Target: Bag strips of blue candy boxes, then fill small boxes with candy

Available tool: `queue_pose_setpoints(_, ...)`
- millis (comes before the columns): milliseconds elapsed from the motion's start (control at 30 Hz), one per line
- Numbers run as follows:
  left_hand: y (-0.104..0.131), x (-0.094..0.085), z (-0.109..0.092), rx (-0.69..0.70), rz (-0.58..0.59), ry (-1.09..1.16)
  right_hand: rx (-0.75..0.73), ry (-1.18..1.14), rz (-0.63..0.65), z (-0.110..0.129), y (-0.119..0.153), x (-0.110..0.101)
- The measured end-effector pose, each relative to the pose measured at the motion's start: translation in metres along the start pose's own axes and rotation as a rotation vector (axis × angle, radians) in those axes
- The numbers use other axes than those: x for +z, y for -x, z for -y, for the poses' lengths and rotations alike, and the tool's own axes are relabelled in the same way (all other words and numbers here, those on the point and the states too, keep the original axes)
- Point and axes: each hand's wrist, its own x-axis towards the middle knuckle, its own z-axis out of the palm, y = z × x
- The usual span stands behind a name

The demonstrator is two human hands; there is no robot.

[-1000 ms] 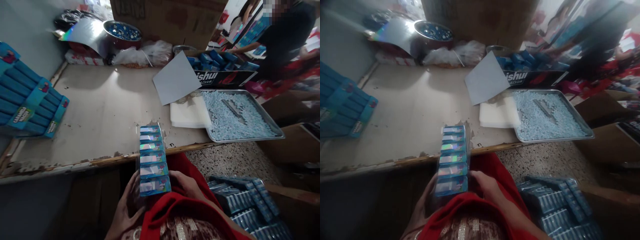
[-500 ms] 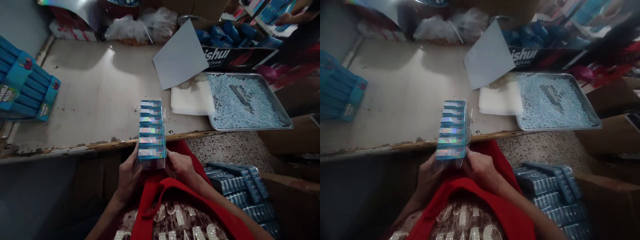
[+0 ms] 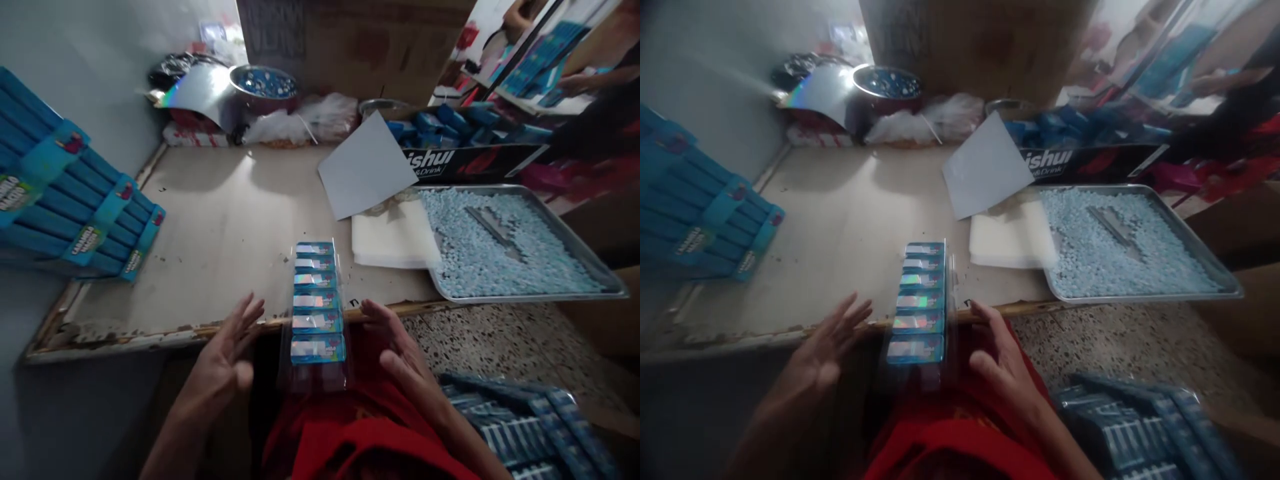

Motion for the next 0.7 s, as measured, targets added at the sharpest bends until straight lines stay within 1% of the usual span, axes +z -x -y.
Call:
queue_pose_setpoints(33,-0.019,0.003,-0.001,0.024,-0.087,0.040,-0.009,-0.019,-0.041,-0.004,-0.014,0.000)
queue_pose_setpoints(67,-0.041,0.010,-0.002,0.051,-0.183,0.068,-0.023,-0.030,-0.082,-0.009,-0.031,0.001)
queue_pose_setpoints(100,-0.065,0.019,-0.003,0.080,-0.276,0.079,-0.041,-0.042,-0.122,-0.013,-0.052,0.004)
queue_pose_setpoints(133,-0.089,0.029,-0.004,0.110,-0.337,0.091,-0.059,-0.059,-0.177,-0.015,-0.076,0.007)
queue_pose_setpoints(167,-0.111,0.038,-0.005,0.108,-0.332,0.125,-0.080,-0.084,-0.238,-0.017,-0.100,0.011)
queue_pose_setpoints(200,-0.131,0.047,-0.006,0.075,-0.280,0.174,-0.092,-0.115,-0.283,-0.016,-0.124,0.015)
queue_pose_setpoints(233,-0.147,0.053,-0.006,0.029,-0.195,0.225,-0.088,-0.147,-0.307,-0.015,-0.146,0.018)
queue_pose_setpoints(267,-0.158,0.058,-0.006,-0.017,-0.109,0.278,-0.068,-0.198,-0.298,-0.012,-0.163,0.022)
queue_pose_setpoints(300,-0.166,0.062,-0.006,-0.049,-0.047,0.327,-0.044,-0.265,-0.285,-0.010,-0.177,0.025)
queue_pose_setpoints(333,-0.170,0.064,-0.006,-0.060,-0.020,0.372,-0.023,-0.329,-0.265,-0.007,-0.186,0.029)
queue_pose_setpoints(367,-0.171,0.066,-0.007,-0.058,-0.022,0.414,-0.009,-0.388,-0.247,-0.005,-0.190,0.032)
queue_pose_setpoints(433,-0.171,0.070,-0.007,-0.053,-0.074,0.482,-0.011,-0.462,-0.253,-0.002,-0.191,0.040)
queue_pose_setpoints(567,-0.169,0.082,-0.008,-0.058,-0.139,0.498,-0.026,-0.516,-0.406,-0.001,-0.186,0.050)
queue_pose_setpoints(633,-0.170,0.085,-0.008,-0.046,-0.175,0.497,-0.003,-0.536,-0.446,-0.001,-0.188,0.053)
queue_pose_setpoints(700,-0.172,0.086,-0.006,-0.037,-0.210,0.503,0.048,-0.556,-0.452,-0.001,-0.191,0.054)
